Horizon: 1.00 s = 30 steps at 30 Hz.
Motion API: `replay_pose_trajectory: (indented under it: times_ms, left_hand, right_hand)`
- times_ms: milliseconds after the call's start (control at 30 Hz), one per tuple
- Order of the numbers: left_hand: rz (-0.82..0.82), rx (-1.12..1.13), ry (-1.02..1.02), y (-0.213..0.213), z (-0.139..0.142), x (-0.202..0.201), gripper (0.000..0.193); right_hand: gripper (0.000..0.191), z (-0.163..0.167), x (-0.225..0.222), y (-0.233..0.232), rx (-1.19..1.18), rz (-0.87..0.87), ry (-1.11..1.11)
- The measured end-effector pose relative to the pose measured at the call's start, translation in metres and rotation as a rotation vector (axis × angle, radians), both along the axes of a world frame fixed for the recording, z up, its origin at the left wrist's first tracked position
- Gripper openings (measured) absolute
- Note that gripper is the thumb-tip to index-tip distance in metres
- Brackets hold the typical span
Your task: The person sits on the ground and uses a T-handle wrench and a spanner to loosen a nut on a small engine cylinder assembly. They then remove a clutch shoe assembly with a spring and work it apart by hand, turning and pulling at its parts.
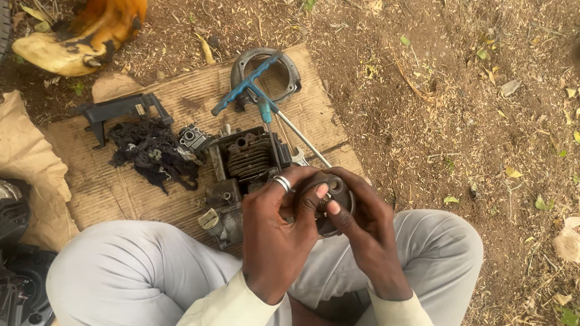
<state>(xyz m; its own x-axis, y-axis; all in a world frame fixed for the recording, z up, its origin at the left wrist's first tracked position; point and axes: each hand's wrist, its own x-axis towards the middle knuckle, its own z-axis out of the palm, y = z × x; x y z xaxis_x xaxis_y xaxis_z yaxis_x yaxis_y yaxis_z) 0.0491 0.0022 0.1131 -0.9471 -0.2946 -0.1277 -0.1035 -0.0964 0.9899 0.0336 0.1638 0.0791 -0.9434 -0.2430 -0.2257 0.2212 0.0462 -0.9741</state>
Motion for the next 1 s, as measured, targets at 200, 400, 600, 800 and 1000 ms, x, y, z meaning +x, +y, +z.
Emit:
replay_pose_trajectory:
  times_ms: [200,400,600,800,1000]
  left_hand:
    - [0.001,0.065,0.021,0.001,-0.004,0.0,0.022]
    - [-0.026,0.165,-0.16,0.003,-0.007,-0.001,0.03]
    - [-0.031,0.139,-0.048,0.009,-0.009,0.001,0.029]
    - [0.005,0.247,-0.129,0.013,-0.011,0.003,0.027]
    - [-0.034,0.119,-0.054,0.009,-0.009,0.003,0.023]
  right_hand:
    - [0.041,-0.003,0.0,0.0,0.064,-0.011,-0.014]
    - [0.039,0.0,0.001,0.0,0.092,-0.087,0.052]
    - [0.04,0.008,-0.005,0.003,0.167,-0.082,0.053]
    - [0.041,0.014,-0.004,0.003,0.099,-0.06,-0.036]
    - [0.04,0.016,-0.004,0.003,0.059,-0.027,-0.012]
